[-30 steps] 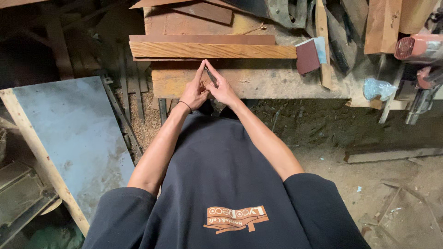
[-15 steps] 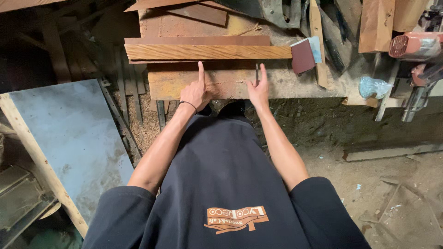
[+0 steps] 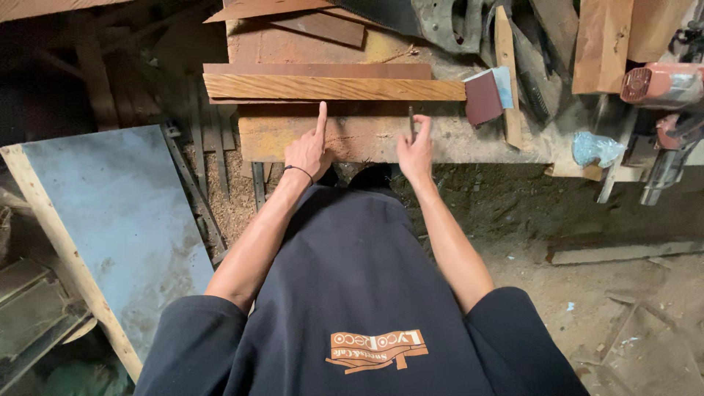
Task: The person sands a small wooden plank with a sanding block, then marks it with a pen and cuts it with a hand saw. The person handles the plank and tools on a cluttered workbench.
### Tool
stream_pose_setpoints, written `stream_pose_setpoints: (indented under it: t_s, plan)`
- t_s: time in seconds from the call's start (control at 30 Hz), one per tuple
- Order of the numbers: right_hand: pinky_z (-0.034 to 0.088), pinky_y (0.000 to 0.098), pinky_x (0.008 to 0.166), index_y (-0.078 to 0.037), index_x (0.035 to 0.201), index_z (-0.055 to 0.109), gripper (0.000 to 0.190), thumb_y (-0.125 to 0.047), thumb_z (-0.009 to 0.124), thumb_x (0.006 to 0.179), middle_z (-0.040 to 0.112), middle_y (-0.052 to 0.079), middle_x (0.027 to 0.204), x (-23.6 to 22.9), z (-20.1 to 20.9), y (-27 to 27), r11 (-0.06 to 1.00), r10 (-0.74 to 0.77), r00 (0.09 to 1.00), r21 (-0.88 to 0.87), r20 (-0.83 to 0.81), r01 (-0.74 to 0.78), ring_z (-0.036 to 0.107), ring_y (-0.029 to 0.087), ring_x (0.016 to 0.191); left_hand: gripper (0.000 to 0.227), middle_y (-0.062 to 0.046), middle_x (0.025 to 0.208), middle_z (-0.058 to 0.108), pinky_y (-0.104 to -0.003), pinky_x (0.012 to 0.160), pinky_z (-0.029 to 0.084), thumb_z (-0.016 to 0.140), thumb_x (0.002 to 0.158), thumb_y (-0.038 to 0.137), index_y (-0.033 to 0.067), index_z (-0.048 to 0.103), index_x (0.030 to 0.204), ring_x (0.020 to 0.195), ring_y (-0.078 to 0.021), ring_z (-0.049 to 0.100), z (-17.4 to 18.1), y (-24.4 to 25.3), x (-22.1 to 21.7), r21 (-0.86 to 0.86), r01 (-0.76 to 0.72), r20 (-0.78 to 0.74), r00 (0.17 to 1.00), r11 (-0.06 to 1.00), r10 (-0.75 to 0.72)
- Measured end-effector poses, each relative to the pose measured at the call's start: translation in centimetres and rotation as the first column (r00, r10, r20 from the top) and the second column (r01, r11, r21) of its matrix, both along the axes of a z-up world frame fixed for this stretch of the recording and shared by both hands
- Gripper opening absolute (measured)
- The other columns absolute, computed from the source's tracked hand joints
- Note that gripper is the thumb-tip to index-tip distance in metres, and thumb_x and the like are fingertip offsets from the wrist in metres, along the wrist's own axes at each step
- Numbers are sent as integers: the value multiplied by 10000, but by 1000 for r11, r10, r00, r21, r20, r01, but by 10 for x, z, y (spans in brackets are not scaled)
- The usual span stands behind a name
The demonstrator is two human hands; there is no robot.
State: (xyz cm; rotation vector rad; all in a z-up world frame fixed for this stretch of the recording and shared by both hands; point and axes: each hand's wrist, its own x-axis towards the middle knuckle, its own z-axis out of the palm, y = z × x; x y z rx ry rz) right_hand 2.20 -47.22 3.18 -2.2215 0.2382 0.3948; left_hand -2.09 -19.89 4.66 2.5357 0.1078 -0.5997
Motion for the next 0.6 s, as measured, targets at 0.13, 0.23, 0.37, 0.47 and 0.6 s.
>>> stream_pose_setpoints:
  t_s: [0.13, 0.23, 0.37, 0.47, 0.6]
  plan:
    - [414, 271, 458, -110, 1437, 352, 375, -140, 483, 1087, 545, 41, 806, 5, 32, 33, 952, 104, 994, 292, -40, -88, 477, 90, 552, 1112, -209, 1020, 729, -558, 683, 569, 686, 853, 172, 220, -83, 1655, 841, -435, 709, -8, -2, -1, 32, 9, 6, 1000, 999, -9]
    - [400, 271, 421, -93, 1425, 343, 374, -141, 432, 1065, 593, 79, 868, 24, 55, 59, 853, 144, 986, 515, -81, -82, 464, 84, 517, 1085, -190, 1059, 729, -556, 658, 565, 670, 875, 144, 220, -80, 1656, 836, -426, 714, -12, -4, -1, 67, 3, 25, 1000, 998, -5]
    - [416, 285, 466, 71, 1292, 510, 254, -102, 412, 1134, 675, 174, 1025, 62, 71, 86, 473, 184, 941, 865, -285, 170, 520, 132, 586, 1064, -194, 1063, 719, -531, 617, 569, 670, 872, 166, 149, -90, 1617, 798, -407, 721, -12, -14, -1, 73, -3, 11, 1000, 997, 2]
    - [591, 356, 647, -27, 1255, 554, 363, -242, 344, 1051, 702, 163, 1092, 86, 62, 84, 311, 171, 868, 861, -467, 402, 691, 223, 738, 1042, -186, 1075, 722, -507, 601, 579, 644, 895, 117, 117, -92, 1633, 779, -383, 731, -11, -20, 1, 130, 13, 34, 999, 991, -18]
    - [497, 311, 619, -35, 1160, 585, 336, -338, 449, 1101, 650, 112, 985, 117, 16, 92, 548, 290, 951, 833, -110, -71, 604, 163, 722, 1051, -188, 1035, 727, -509, 624, 577, 649, 890, 129, 112, -90, 1637, 785, -385, 725, -7, -23, 3, 134, 12, 14, 1000, 991, -14]
